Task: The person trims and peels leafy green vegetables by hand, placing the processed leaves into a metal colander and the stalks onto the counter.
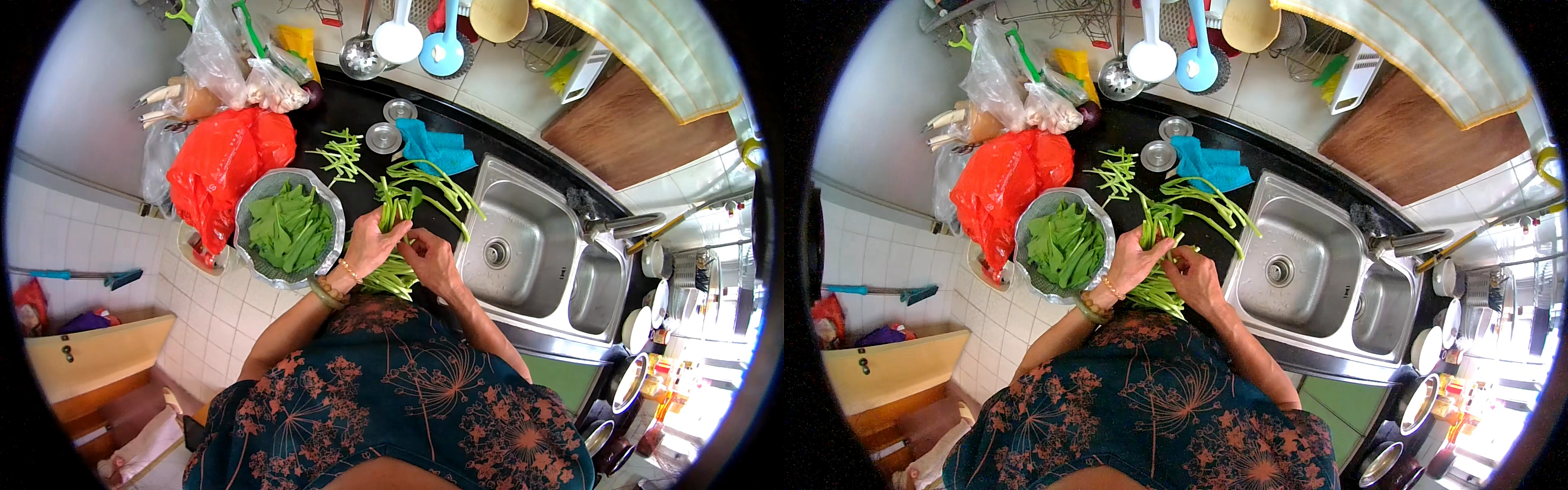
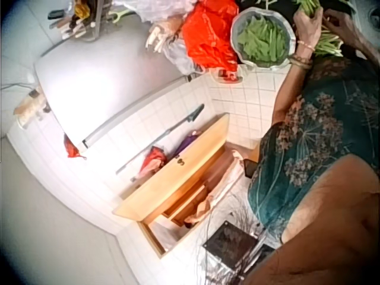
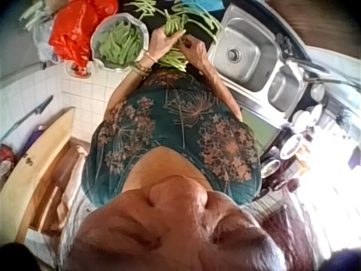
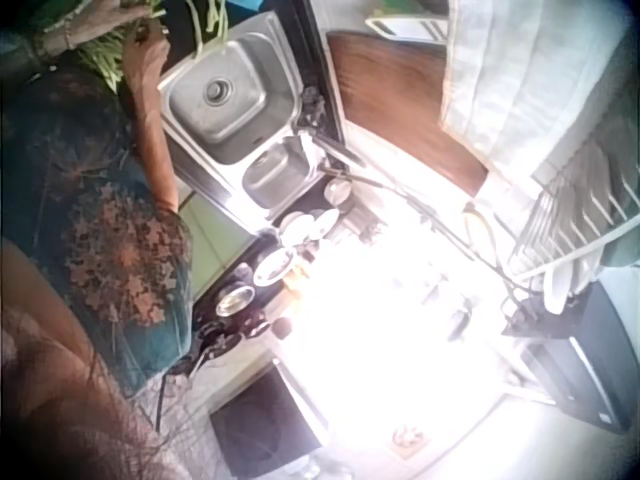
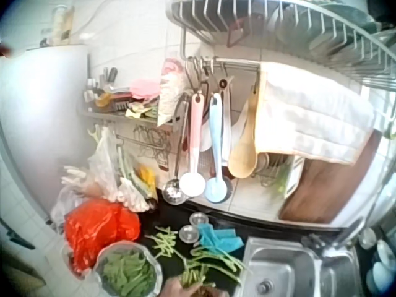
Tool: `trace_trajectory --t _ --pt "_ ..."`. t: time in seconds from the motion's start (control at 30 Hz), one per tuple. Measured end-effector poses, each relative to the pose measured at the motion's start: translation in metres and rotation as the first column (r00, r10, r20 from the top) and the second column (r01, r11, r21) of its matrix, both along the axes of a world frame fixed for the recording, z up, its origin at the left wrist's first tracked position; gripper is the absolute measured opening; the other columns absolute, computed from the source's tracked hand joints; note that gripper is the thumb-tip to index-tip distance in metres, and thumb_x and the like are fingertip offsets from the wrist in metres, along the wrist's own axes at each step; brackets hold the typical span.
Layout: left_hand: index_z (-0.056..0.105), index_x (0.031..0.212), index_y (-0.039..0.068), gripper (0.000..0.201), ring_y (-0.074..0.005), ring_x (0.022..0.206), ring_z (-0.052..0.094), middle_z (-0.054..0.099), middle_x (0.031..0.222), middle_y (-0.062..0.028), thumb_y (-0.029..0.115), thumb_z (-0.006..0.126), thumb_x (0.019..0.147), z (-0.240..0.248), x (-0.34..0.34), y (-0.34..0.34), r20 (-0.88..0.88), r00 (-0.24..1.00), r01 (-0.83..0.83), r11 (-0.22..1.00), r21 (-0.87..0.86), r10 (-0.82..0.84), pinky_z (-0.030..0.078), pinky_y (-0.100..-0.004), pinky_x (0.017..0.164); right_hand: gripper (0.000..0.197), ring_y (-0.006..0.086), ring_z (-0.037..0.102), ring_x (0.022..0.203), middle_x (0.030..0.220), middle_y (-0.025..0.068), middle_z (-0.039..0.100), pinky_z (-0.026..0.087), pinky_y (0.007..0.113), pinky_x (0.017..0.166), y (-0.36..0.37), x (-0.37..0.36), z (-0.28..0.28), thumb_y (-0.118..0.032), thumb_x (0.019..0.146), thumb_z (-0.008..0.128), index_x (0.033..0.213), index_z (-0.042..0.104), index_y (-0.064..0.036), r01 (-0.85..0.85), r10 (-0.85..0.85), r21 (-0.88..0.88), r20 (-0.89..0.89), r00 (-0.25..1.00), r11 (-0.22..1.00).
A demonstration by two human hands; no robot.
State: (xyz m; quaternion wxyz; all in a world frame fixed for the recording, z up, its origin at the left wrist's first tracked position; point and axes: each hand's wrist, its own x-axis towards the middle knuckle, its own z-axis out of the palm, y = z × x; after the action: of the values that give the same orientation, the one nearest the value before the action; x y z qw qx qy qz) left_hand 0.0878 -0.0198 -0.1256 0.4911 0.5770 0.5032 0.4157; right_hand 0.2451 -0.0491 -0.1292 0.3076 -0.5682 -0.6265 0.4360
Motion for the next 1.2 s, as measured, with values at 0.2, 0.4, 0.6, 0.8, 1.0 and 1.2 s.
trace_trajectory --t 0.2,0.4,0.6,0.8,1.0,1.2 --pt "0.068 0.091 0.001 0.019 -0.0045 0.064 0.054 0.063 0.072 0.0004 0.019 0.073 0.086 -0.004 -0.002 0.003 0.235 0.972 0.043 0.969 -0.244 0.016 0.042 -0.0215 0.054 0.023 0.0039 0.043 0.050 0.063 -0.0037 0.055 0.032 0.022 0.044 0.010 0.000 -0.009 -0.023 0.097 0.059 0.087 0.063 -0.0029 -0.005 -0.119 -0.278 -0.428 0.896 0.961" --pt "0.067 0.091 0.007 0.019 -0.0042 0.055 0.048 0.058 0.070 0.0027 0.023 0.075 0.085 -0.009 -0.002 0.006 0.555 0.782 0.149 0.778 -0.610 0.286 0.033 -0.0184 0.046 0.022 0.0003 0.030 0.043 0.074 -0.0007 0.061 0.022 0.018 0.037 0.015 0.011 -0.012 -0.026 0.099 0.055 0.090 0.061 -0.0069 -0.209 -0.239 -0.454 -0.743 0.626 0.866" --pt "0.061 0.087 0.010 0.023 -0.0092 0.064 0.052 0.060 0.081 -0.0008 0.027 0.075 0.083 -0.015 -0.042 0.053 0.516 0.719 -0.042 0.769 -0.638 0.467 0.036 -0.0206 0.049 0.025 0.0015 0.031 0.042 0.072 -0.0014 0.059 0.024 0.019 0.037 0.031 0.042 -0.011 -0.028 0.099 0.053 0.096 0.062 -0.0051 -0.306 -0.216 -0.478 -0.762 0.610 0.823" --pt "0.056 0.095 0.007 0.010 -0.0175 0.071 0.059 0.062 0.085 -0.0071 0.017 0.057 0.096 -0.053 -0.077 0.139 0.582 0.596 0.101 0.668 -0.738 0.553 0.046 -0.0277 0.056 0.026 0.0202 0.057 0.054 0.060 0.0076 0.060 0.045 0.034 0.052 0.081 0.062 -0.087 -0.025 0.089 0.063 0.088 0.068 0.0012 0.056 -0.041 -0.104 0.140 0.989 0.993" --pt "0.047 0.116 0.001 0.028 -0.0384 0.107 0.052 0.051 0.111 -0.0210 0.014 0.055 0.093 -0.103 -0.087 0.189 0.429 0.477 -0.053 0.512 -0.857 0.767 0.045 -0.0576 0.094 0.021 0.0414 0.063 0.078 0.077 0.0188 0.066 0.051 0.048 0.070 0.087 0.044 -0.090 -0.020 0.082 0.070 0.095 0.067 -0.0039 0.076 -0.263 0.556 0.264 0.928 0.828" --pt "0.044 0.127 0.001 0.041 -0.0440 0.127 0.036 0.036 0.131 -0.0245 0.013 0.057 0.090 -0.040 -0.060 0.177 0.319 0.507 -0.218 0.477 -0.851 0.801 0.027 -0.0673 0.106 0.020 0.0343 0.064 0.090 0.094 0.0152 0.067 0.052 0.043 0.075 0.035 0.054 -0.038 -0.019 0.080 0.070 0.093 0.068 -0.0052 -0.173 0.204 -0.119 0.351 0.914 0.978"
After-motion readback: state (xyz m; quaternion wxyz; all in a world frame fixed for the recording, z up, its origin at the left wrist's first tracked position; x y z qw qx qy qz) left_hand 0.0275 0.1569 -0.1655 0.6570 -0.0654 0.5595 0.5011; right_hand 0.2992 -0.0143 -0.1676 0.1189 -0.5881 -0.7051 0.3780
